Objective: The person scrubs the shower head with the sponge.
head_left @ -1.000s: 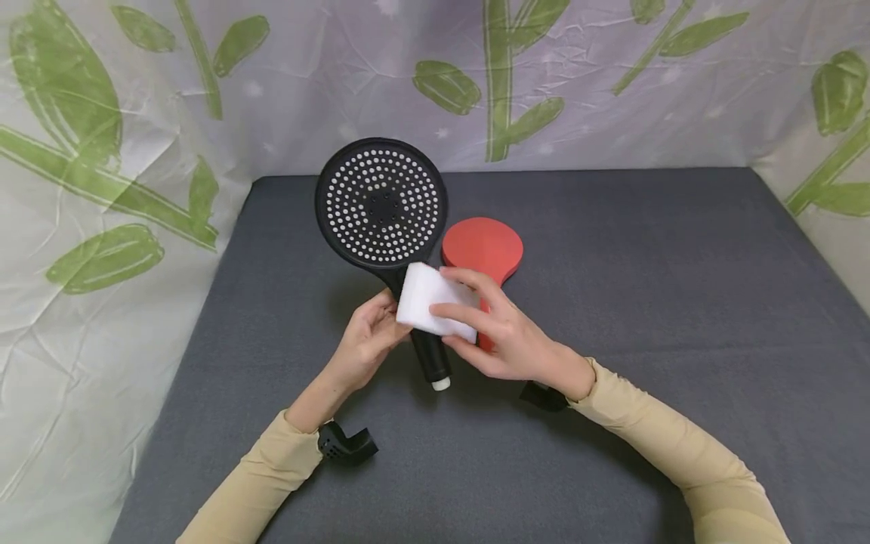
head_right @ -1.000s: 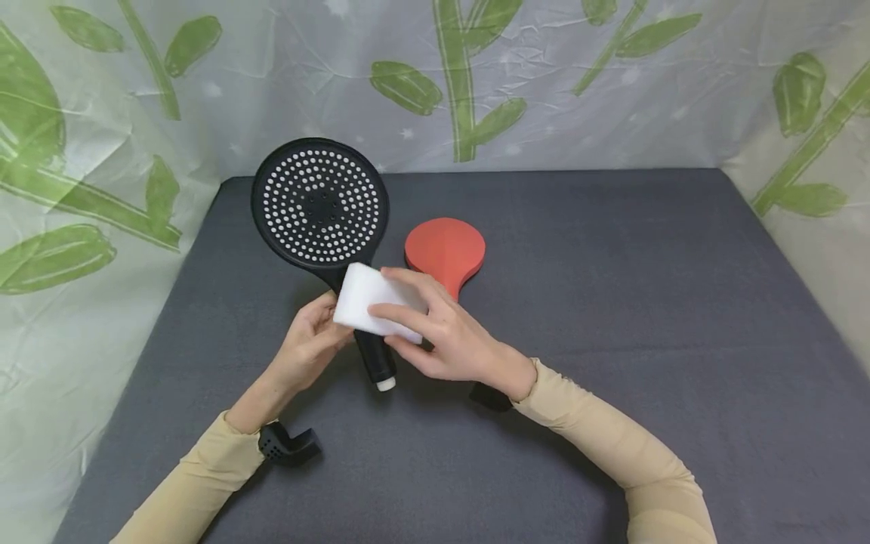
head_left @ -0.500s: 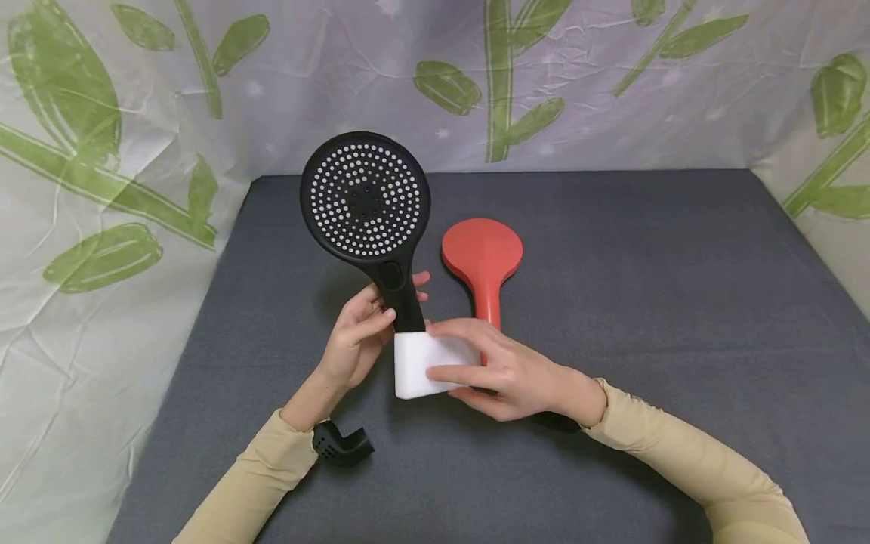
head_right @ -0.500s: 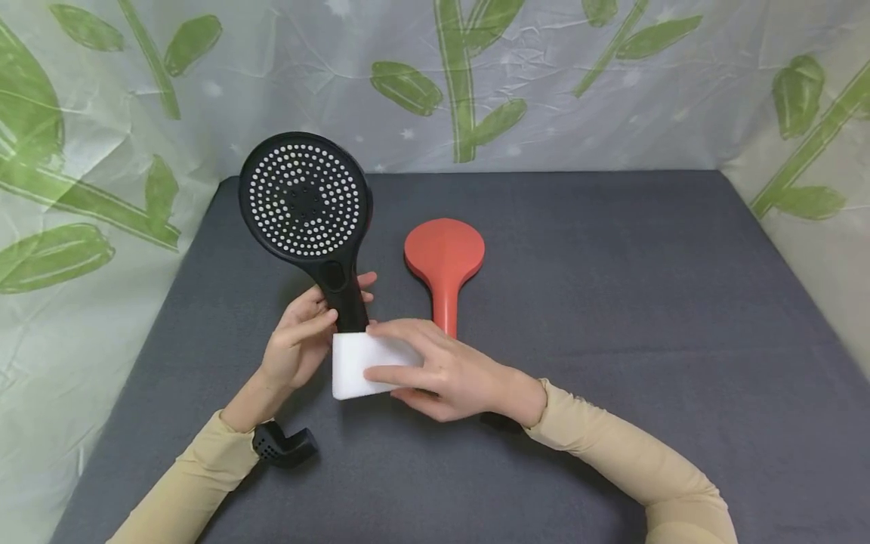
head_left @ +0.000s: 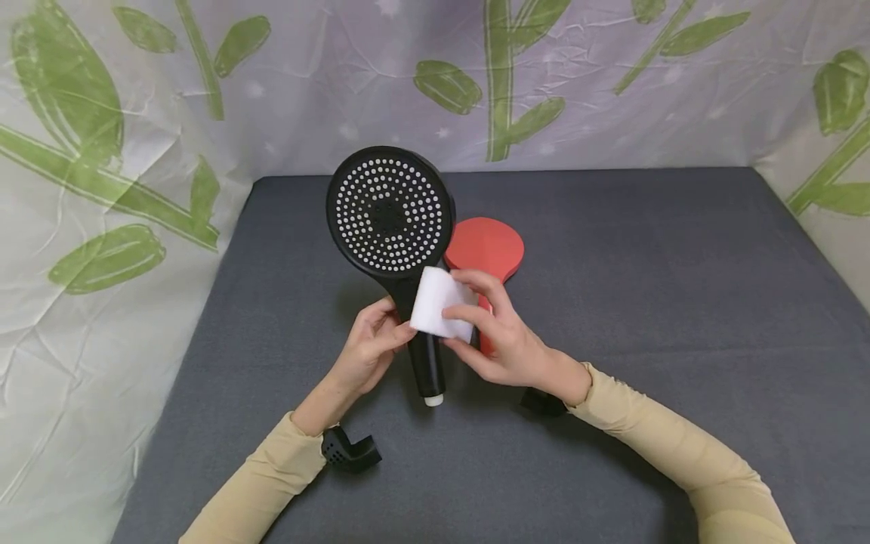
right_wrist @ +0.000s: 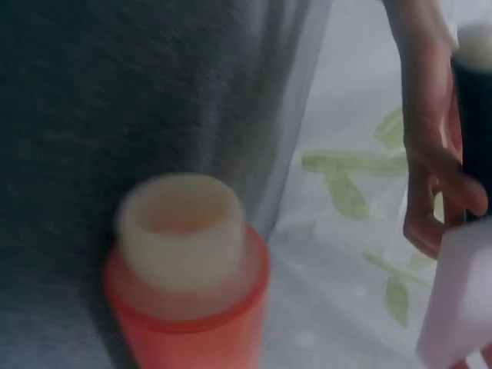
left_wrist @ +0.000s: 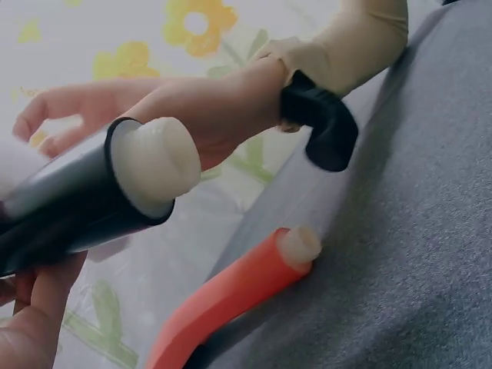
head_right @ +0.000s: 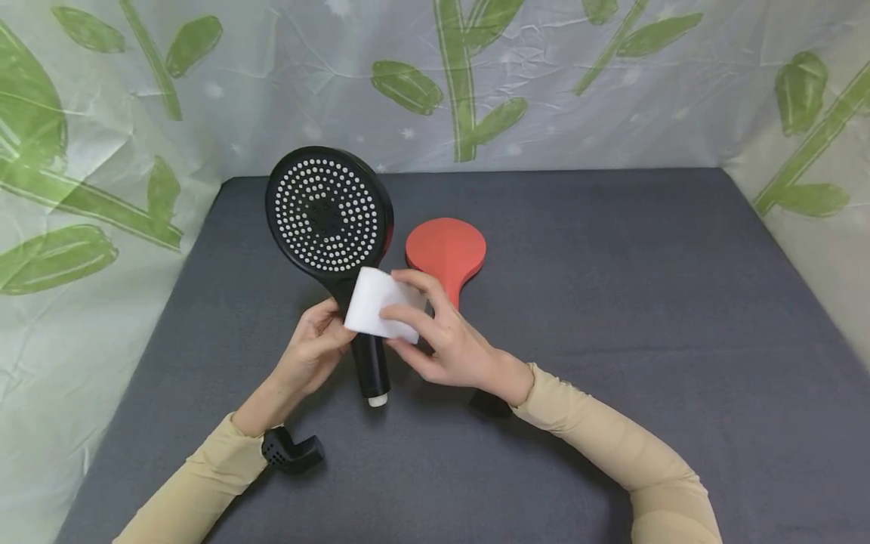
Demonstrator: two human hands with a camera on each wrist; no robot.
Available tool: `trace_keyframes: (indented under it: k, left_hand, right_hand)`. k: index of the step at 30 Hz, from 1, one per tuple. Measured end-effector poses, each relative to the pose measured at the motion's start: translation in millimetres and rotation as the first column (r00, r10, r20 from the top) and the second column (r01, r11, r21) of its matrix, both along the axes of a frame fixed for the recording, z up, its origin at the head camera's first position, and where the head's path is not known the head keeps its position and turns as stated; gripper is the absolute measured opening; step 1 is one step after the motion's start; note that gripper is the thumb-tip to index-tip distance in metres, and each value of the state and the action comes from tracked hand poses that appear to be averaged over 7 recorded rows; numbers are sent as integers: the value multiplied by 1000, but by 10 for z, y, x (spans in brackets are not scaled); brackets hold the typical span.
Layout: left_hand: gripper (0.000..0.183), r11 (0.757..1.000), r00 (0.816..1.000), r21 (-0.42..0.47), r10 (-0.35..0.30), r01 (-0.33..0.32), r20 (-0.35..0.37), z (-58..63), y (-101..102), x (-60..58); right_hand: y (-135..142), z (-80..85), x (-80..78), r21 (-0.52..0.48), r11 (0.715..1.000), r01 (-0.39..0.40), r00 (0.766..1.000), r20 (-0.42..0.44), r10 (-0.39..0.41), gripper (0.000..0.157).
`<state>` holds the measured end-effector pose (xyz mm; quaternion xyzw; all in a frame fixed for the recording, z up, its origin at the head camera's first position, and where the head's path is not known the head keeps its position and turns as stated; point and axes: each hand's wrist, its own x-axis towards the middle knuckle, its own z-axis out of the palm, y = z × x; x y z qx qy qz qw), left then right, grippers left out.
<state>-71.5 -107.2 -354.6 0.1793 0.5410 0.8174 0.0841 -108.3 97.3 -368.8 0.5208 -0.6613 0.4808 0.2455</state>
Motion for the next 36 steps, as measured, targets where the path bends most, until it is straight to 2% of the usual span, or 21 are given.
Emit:
trace_keyframes:
  k: [2, 4, 6, 8, 10, 12, 16, 18, 22, 25, 28, 30, 33, 36]
  left_hand:
    - [18, 1000, 1000, -8, 12, -12, 7, -2, 16, 6]
    - [21, 1000, 1000, 5, 23, -24, 16, 10, 20, 5]
    - [24, 999, 999, 24, 38, -38, 16, 26, 6, -2]
    - [29, 998, 999, 37, 52, -52, 9, 47, -18, -15]
    - [35, 998, 999, 41, 53, -53, 3, 70, -46, -36]
    - [38, 998, 999, 41, 50, -49, -5, 93, -68, -58]
    - [39, 999, 999, 36, 35, -34, -25, 123, -87, -87]
    - [39, 999, 999, 27, 28, -28, -28, 118, -82, -87]
    - [41, 1000, 1000, 9, 22, -22, -15, 85, -49, -56]
    - [41, 1000, 1000, 5, 10, -10, -6, 62, -18, -25]
    - [36, 1000, 1000, 18, -3, 3, -2, 55, -4, -10]
    - [34, 1000, 1000, 30, -2, 2, -3, 58, -14, -9]
    - [37, 998, 1000, 55, -10, 9, 12, 76, -32, -24]
    - [43, 997, 999, 77, -22, 20, 32, 102, -48, -46]
  right_hand:
    - [-30, 21, -12, -43, 998, 43, 997, 60, -40, 28]
    - [-51, 40, -1, -52, 998, 44, 994, 98, -39, 29]
    - [-49, 48, 33, -23, 1000, 2, 990, 142, 2, 30]
    - [-27, 42, 77, 38, 997, -62, 987, 150, 56, 29]
    - [12, 20, 121, 110, 986, -124, 987, 118, 111, 28]
    - [58, -8, 162, 182, 969, -169, 985, 45, 164, 27]
    - [113, -54, 194, 244, 950, -192, 971, -95, 221, 28]
    - [116, -57, 177, 226, 959, -169, 976, -96, 194, 28]
    - [76, -14, 101, 132, 988, -76, 997, 36, 72, 27]
    - [34, 32, 53, 65, 998, 2, 992, 124, -10, 29]
    - [6, 65, 47, 48, 999, 21, 990, 138, -28, 29]
    - [0, 78, 65, 71, 997, -5, 995, 103, -2, 27]
    - [13, 74, 109, 145, 988, -52, 998, -11, 54, 27]
    - [31, 58, 156, 231, 971, -65, 985, -142, 100, 31]
